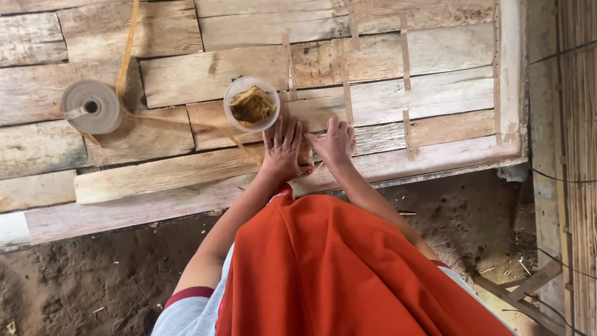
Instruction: The person repeatedly dips a perforated wooden strip into a container of brown paste and applies the paste to the surface of a wooden board. The person presses the strip onto the board and smooths it with their hands. The process is repeated multiple times across different sections of the board.
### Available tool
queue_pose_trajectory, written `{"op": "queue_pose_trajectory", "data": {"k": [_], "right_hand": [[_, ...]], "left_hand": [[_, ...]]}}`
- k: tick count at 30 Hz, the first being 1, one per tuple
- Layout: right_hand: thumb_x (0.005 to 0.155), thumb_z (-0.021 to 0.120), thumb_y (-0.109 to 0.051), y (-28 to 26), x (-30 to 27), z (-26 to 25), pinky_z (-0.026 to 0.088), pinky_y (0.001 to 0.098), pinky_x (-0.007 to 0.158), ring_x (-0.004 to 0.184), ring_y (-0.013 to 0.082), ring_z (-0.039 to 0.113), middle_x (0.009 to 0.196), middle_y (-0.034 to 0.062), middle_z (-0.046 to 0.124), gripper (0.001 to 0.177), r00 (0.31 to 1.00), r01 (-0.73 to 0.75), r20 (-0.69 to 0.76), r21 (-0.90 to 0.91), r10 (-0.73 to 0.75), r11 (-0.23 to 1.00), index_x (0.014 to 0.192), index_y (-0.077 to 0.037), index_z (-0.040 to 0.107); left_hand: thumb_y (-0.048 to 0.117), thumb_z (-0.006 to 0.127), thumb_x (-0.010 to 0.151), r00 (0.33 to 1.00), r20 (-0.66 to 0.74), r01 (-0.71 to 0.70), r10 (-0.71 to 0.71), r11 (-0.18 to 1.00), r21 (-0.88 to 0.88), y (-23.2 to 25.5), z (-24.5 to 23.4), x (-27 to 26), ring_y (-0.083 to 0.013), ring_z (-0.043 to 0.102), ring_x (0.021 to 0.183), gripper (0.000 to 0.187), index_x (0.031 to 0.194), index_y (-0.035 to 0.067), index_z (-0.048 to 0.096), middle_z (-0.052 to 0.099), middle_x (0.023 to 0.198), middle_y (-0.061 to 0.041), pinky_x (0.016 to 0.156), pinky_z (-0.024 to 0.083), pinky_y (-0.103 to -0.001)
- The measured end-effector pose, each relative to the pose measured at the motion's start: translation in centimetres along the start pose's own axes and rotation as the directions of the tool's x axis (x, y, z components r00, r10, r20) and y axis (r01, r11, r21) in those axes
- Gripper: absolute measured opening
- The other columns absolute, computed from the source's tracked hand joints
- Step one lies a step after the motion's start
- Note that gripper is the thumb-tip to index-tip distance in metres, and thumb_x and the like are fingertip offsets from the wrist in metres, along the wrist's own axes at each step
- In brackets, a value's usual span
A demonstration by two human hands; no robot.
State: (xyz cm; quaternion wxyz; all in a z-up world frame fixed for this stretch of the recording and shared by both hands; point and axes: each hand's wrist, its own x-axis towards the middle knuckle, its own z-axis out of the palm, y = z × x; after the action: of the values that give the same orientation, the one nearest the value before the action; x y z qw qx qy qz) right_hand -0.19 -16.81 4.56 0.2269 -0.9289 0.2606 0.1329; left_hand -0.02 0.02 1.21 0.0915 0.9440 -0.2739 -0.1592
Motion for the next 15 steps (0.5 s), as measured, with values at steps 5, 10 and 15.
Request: {"op": "queue_pose_trajectory", "data": {"k": [5, 10, 15], "right_hand": [[0.077, 0.079, -0.064, -0.8, 0.5, -1.2, 0.050, 0.0554, 0.087, 0.113, 0.0386, 0.053, 0.107, 0.0104, 0.054, 0.063, 0.994, 0.061, -0.092, -0.047, -0.066, 0.997, 0.100, -0.018, 0.043], [0.077, 0.080, -0.069, -1.5, 1.9, -1.5, 0.049, 0.0527, 0.088, 0.112, 0.0369, 0.050, 0.106, 0.0086, 0.050, 0.066, 0.986, 0.090, -0.134, -0.055, -0.097, 0.994, 0.099, -0.017, 0.045], [0.080, 0.077, -0.068, -0.7, 3.7, -0.9, 0.048, 0.0520, 0.087, 0.113, 0.0367, 0.048, 0.109, 0.0057, 0.046, 0.062, 0.988, 0.087, -0.130, -0.005, -0.087, 0.996, 0.100, -0.021, 0.042]], "left_hand": [[0.077, 0.080, 0.053, 0.993, -0.117, -0.005, 0.008, 1.000, 0.021, 0.1, 0.9, 0.1, -0.0373, -0.005, 0.158, 0.143, 0.165, 0.013, 0.019, 0.012, 0.172, -0.008, 0.120, -0.005, -0.068], [0.079, 0.079, 0.052, 0.989, -0.148, -0.009, 0.012, 1.000, 0.022, 0.0, 0.6, 0.0, -0.0375, -0.003, 0.158, 0.143, 0.164, 0.012, 0.021, 0.014, 0.172, -0.008, 0.120, -0.004, -0.068], [0.076, 0.079, 0.051, 0.992, -0.125, -0.012, 0.011, 1.000, -0.010, 0.0, 0.8, 0.1, -0.0367, -0.003, 0.159, 0.142, 0.165, 0.013, 0.020, 0.013, 0.172, -0.007, 0.120, -0.003, -0.070]]}}
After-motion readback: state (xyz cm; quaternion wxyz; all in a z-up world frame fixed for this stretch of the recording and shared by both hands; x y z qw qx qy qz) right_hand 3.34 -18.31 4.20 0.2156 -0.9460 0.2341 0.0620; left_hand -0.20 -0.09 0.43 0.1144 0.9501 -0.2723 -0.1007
